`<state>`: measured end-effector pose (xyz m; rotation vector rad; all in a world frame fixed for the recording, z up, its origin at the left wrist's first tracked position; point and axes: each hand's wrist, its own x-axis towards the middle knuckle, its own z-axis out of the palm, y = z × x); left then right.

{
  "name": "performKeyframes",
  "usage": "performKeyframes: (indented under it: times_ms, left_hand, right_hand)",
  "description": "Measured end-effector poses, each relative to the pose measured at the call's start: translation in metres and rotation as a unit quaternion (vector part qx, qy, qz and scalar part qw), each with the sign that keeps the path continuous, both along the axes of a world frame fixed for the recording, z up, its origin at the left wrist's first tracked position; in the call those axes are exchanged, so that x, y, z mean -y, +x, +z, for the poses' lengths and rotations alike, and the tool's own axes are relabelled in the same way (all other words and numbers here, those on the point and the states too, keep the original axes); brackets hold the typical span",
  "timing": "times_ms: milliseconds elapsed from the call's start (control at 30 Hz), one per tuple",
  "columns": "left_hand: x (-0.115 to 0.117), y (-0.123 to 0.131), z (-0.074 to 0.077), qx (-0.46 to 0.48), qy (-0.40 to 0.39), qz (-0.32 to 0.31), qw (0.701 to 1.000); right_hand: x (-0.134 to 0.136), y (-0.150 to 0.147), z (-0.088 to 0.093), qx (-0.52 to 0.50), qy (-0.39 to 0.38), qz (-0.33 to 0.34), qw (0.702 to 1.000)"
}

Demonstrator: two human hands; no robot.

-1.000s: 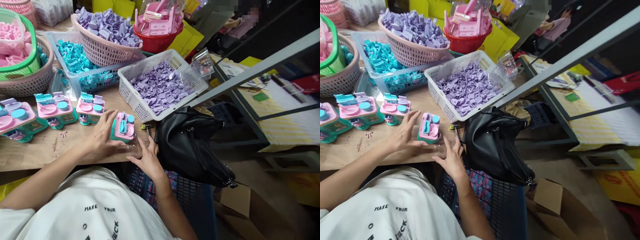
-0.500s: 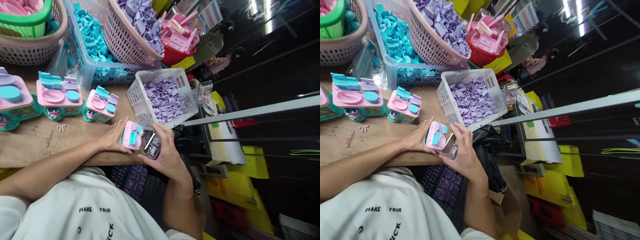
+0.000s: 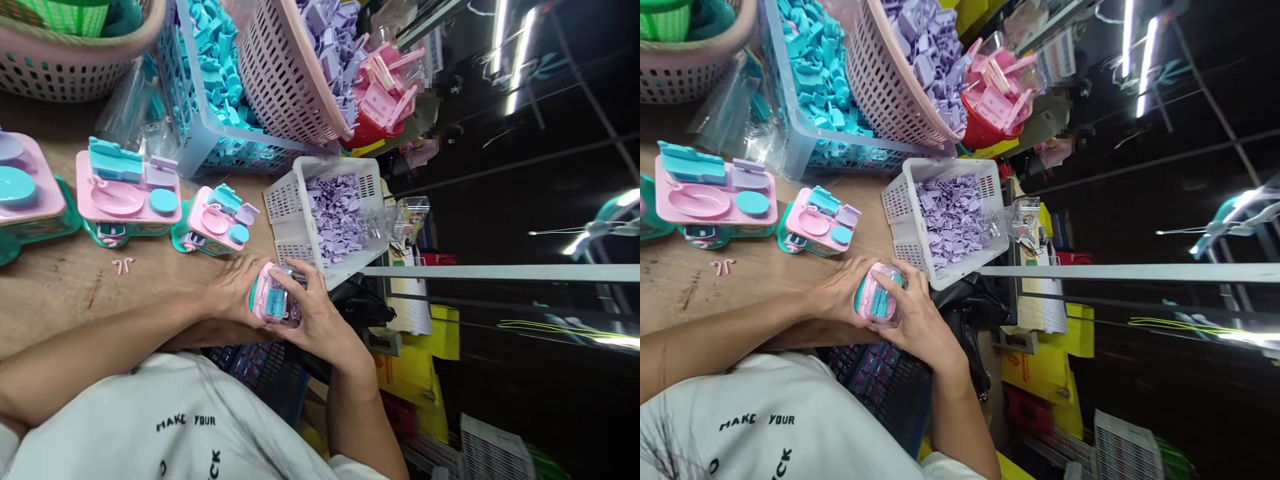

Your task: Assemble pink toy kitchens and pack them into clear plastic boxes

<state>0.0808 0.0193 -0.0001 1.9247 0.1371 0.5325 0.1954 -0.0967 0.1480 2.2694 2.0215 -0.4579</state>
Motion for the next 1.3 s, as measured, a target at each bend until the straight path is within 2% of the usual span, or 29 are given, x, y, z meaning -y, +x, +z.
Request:
performKeyframes:
  times_ms: [300, 500, 667, 867, 1167, 1300]
  left_hand:
    - [-0.003, -0.001, 0.005, -0.018, -0.015, -0.01, 1.0]
    - [-0.002, 0.0, 0.002, -0.01, -0.002, 0.004, 1.0]
    - [-0.002, 0.0, 0.004, -0.011, 0.006, 0.001, 1.0]
    - [-0.003, 0.0, 0.006, -0.034, -0.002, -0.004, 0.999]
    - [-0.004, 0.001, 0.006, -0.038, 0.005, -0.001, 0.999]
    - [-0.004, 0.0, 0.006, -0.046, 0.008, 0.002, 0.999]
  right_hand:
    - [0.012, 0.018, -0.012, -0.07, 0.071, 0.004, 0.995]
    - [0.015, 0.015, -0.021, -0.058, 0.122, -0.004, 0.991]
    - [0.012, 0.005, -0.016, -0.061, 0.109, -0.027, 0.992]
    - [0.005, 0.0, -0.007, -0.048, 0.089, -0.01, 0.995]
    - [0.006, 0.0, -0.01, -0.086, 0.087, -0.031, 0.992]
    - [0.004, 0.002, -0.009, -0.09, 0.083, -0.018, 0.992]
